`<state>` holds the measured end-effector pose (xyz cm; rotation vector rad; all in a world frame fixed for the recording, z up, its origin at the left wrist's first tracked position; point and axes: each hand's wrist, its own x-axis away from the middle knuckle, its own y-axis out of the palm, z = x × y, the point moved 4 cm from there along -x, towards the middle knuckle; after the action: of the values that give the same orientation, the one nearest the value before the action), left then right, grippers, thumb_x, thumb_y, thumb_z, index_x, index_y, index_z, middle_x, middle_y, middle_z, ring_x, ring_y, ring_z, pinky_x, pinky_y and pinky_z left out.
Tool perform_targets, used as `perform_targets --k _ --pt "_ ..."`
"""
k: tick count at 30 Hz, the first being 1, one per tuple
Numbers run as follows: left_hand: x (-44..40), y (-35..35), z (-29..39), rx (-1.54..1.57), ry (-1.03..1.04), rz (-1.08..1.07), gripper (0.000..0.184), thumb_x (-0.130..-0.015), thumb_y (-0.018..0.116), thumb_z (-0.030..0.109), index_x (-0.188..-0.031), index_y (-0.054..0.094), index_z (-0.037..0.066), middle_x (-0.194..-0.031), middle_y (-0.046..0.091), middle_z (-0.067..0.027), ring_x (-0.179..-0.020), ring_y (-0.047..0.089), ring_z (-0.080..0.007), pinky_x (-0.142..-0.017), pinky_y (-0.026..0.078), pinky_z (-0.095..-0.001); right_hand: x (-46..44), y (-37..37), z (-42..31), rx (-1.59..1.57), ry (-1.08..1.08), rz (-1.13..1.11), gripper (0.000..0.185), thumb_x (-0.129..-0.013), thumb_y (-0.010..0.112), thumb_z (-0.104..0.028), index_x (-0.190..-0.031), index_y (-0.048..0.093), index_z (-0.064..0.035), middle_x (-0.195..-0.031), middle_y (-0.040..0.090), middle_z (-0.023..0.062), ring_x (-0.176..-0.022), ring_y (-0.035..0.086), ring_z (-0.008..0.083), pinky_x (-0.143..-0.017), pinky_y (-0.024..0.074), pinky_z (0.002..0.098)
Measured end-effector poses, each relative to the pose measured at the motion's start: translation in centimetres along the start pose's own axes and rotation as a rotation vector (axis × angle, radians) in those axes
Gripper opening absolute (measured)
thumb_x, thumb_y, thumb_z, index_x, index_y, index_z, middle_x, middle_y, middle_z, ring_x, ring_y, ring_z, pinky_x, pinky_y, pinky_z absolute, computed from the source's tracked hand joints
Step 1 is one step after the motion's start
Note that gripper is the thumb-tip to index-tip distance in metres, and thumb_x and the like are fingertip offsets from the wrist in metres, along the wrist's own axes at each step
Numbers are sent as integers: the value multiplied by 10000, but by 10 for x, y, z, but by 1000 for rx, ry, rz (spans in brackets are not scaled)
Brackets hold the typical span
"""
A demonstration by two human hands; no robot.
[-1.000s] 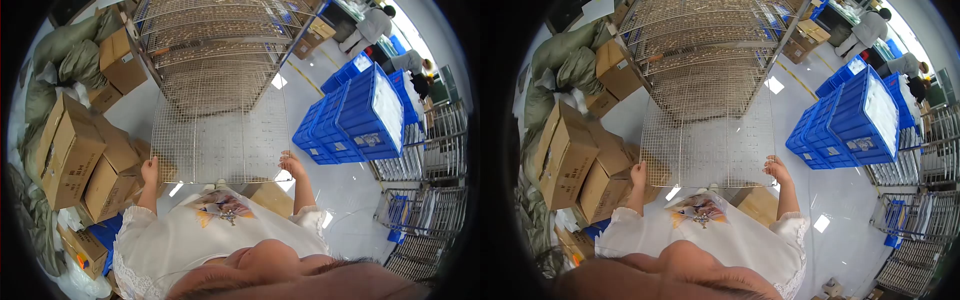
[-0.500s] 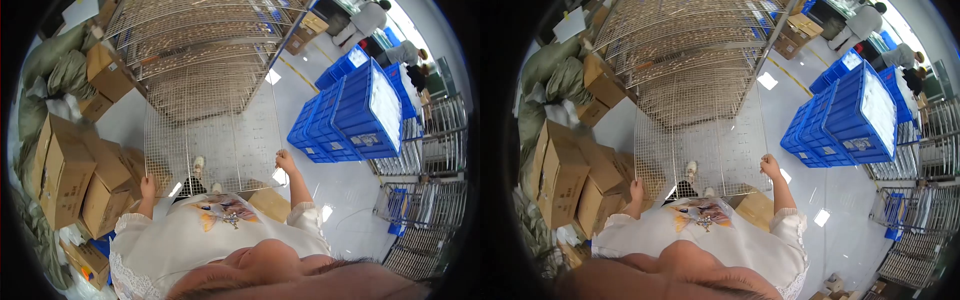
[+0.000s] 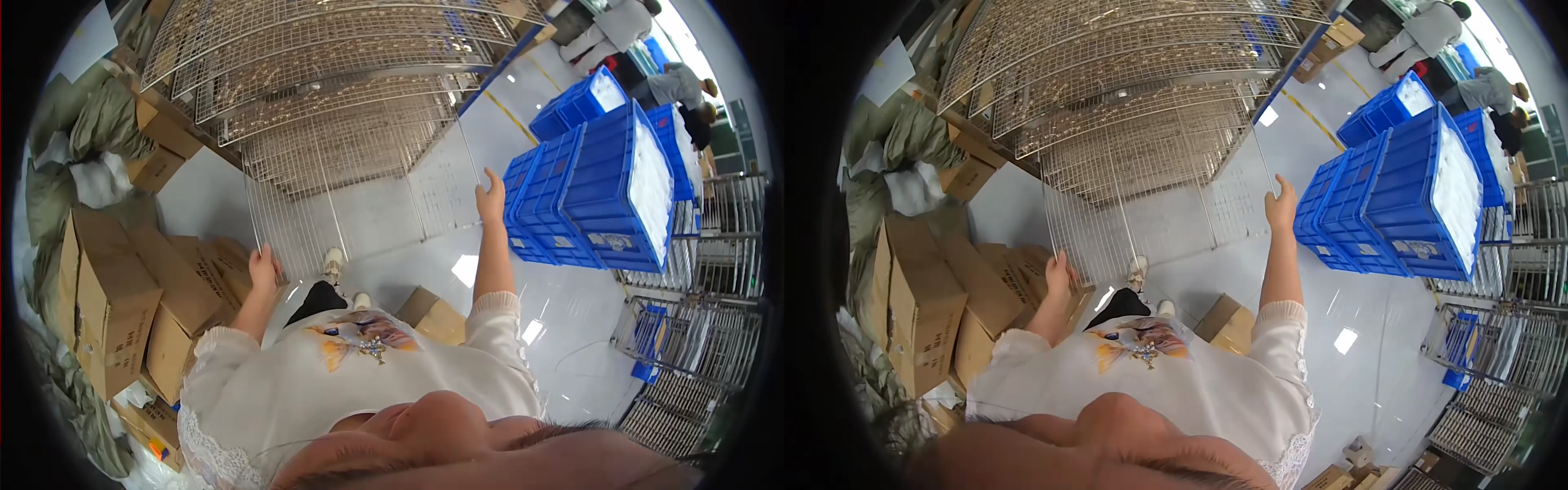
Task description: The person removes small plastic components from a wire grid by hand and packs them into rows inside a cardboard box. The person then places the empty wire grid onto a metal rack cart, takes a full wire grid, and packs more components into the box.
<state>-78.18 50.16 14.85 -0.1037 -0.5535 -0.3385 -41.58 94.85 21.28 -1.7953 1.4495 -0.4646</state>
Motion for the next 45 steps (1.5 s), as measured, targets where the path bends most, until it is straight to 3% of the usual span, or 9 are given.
perform_targets --k 7,11,15,17,20,26,30,40,45 --pt "-108 44 69 -1 38 66 266 -971 529 269 -808 448 74 -498 410 -22 -369 394 -141 -368 344 -277 90 93 -72 -273 205 350 710 -765 626 -68 -1365 277 85 -1213 430 222 -1006 484 293 -960 380 398" --pt "-152 44 74 -128 -45 -53 278 -938 578 302 -945 501 35 -665 533 -99 -557 552 -214 -511 463 -317 120 187 -111 -898 647 -41 811 -863 683 -251 -1404 188 95 -1284 402 263 -1067 559 289 -859 483 369" --pt "-116 50 96 -1110 1015 237 523 -839 683 326 -1187 478 -5 -1057 570 -211 -956 585 -314 -820 486 -405 76 244 -142 -1137 787 -408 653 -902 624 -227 -1339 259 93 -1013 585 200 -826 671 231 -594 530 273" --pt "-77 75 114 -1179 1054 -108 848 -724 749 337 -1390 349 -2 -1387 385 -234 -1268 396 -365 -1060 312 -477 56 245 -156 -1055 704 -257 540 -893 615 -215 -1244 340 89 -878 605 163 -740 659 193 -517 502 235" --pt "-48 117 132 -1390 1279 -293 952 -686 769 336 -1442 284 19 -1432 367 -212 -1301 375 -379 -1085 274 -507 26 261 -171 -1051 631 -167 504 -872 633 -233 -1163 383 94 -879 597 161 -702 627 183 -530 509 255" --pt "-102 170 146 -1568 1331 -355 1017 -679 782 352 -1489 219 105 -1475 325 -169 -1337 332 -382 -1109 232 -524 -24 295 -181 -1016 893 -154 470 -846 665 -237 -1122 429 61 -929 580 157 -662 568 185 -534 500 283" --pt "-158 179 163 -1955 782 -384 1034 -691 779 309 -1517 170 180 -1563 135 -151 -1380 277 -381 -1060 369 -428 -42 296 -191 -1255 1037 -127 488 -840 683 -226 -1152 437 57 -948 580 169 -683 566 194 -560 505 299" --pt "-178 181 159 -2035 952 -363 913 -785 705 216 -1513 160 291 -1559 188 -118 -1335 366 -363 -982 450 -438 -37 312 -184 -1235 939 34 538 -833 711 -261 -1190 465 57 -919 603 165 -634 580 204 -572 510 303" --pt "-168 175 165 -1905 801 -441 943 -742 734 242 -1511 188 251 -1505 291 -168 -1296 402 -370 -949 446 -463 -15 265 -162 -1157 694 -468 427 -858 673 -305 -1138 545 -9 -875 610 88 -678 575 145 -608 487 256"
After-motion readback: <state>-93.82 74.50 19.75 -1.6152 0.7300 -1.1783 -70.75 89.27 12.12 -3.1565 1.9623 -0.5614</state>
